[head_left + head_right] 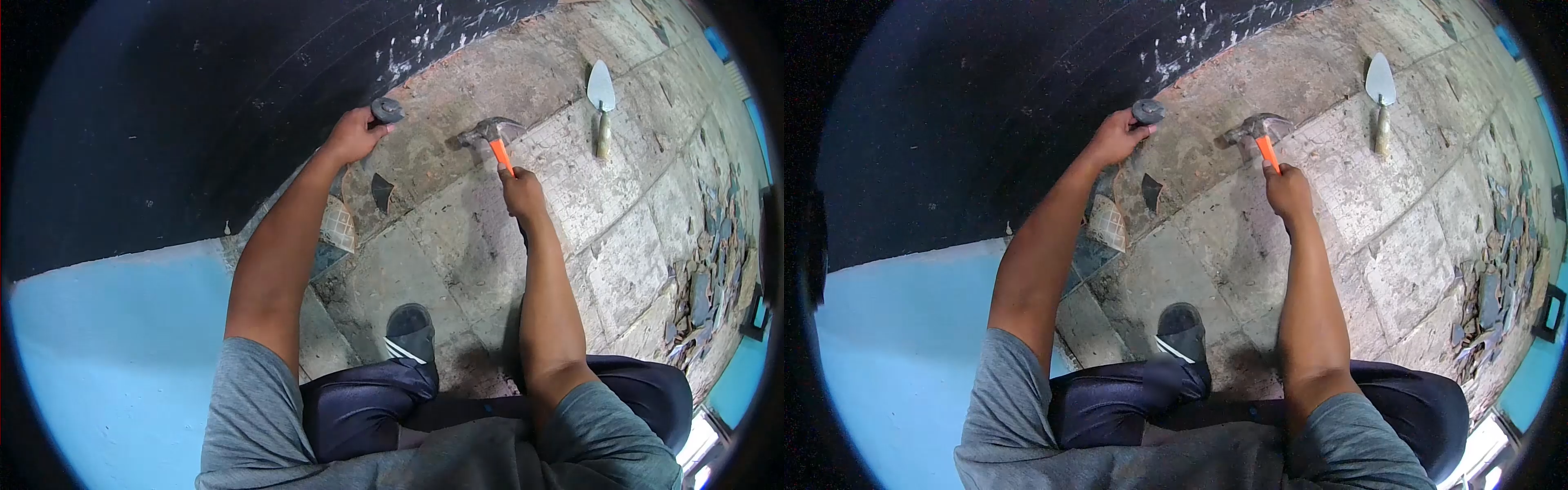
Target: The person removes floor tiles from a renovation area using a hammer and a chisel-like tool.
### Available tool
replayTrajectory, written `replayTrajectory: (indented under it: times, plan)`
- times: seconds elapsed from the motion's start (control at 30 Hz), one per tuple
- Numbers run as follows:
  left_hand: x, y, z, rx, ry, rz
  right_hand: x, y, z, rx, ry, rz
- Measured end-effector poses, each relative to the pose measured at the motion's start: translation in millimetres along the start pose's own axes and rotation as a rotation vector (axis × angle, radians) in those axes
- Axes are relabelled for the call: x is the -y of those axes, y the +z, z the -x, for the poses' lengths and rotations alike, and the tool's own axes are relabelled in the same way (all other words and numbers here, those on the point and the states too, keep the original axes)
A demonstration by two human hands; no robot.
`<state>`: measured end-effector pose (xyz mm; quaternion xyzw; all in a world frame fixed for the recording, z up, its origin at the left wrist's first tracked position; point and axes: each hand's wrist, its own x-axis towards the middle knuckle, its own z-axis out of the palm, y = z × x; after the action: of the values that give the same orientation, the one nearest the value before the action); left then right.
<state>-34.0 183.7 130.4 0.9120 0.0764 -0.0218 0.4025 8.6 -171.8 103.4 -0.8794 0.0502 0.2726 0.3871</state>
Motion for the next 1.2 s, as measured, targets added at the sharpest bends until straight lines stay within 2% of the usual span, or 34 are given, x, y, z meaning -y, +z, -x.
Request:
replayTrajectory:
  times: [0.17,0.27,0.37,0.43,0.47,0.53,0.7,0.87,0.97,1.13,1.2]
  plan:
    - [-2.1,-4.5,4.2,0.149,-0.053,-0.105,2.6,13.4,-6.9,-0.031,-0.080,-0.014]
    - [-7.1,-2.0,16.5,0.134,0.004,-0.063,12.9,18.2,0.3,-0.060,-0.099,-0.111]
    - [-5.4,4.9,16.8,0.216,0.015,-0.096,20.9,30.2,10.2,-0.099,-0.108,-0.208]
    - [-30.1,22.5,28.9,0.220,0.022,-0.256,4.6,50.3,19.2,-0.156,-0.099,-0.319]
    - [-40.0,22.2,35.5,0.186,0.008,-0.339,9.8,61.9,24.3,-0.164,-0.128,-0.368]
    - [0.9,66.2,37.5,0.034,0.031,-0.479,15.1,65.5,52.1,-0.106,-0.107,-0.501]
    - [-20.8,102.4,61.7,-0.047,0.040,-0.399,34.3,58.2,89.9,0.100,0.037,-0.705]
    - [-5.7,110.1,56.4,-0.016,0.030,-0.425,42.1,38.4,98.7,0.029,0.039,-0.684]
    - [-2.7,107.5,43.2,0.015,-0.065,-0.336,33.3,25.4,89.4,-0.009,0.020,-0.716]
    - [2.7,113.9,36.5,-0.144,-0.050,-0.231,23.6,53.5,79.6,-0.114,-0.020,-0.787]
    - [5.4,117.2,31.9,-0.191,-0.049,-0.206,23.5,76.3,87.7,-0.062,-0.026,-0.681]
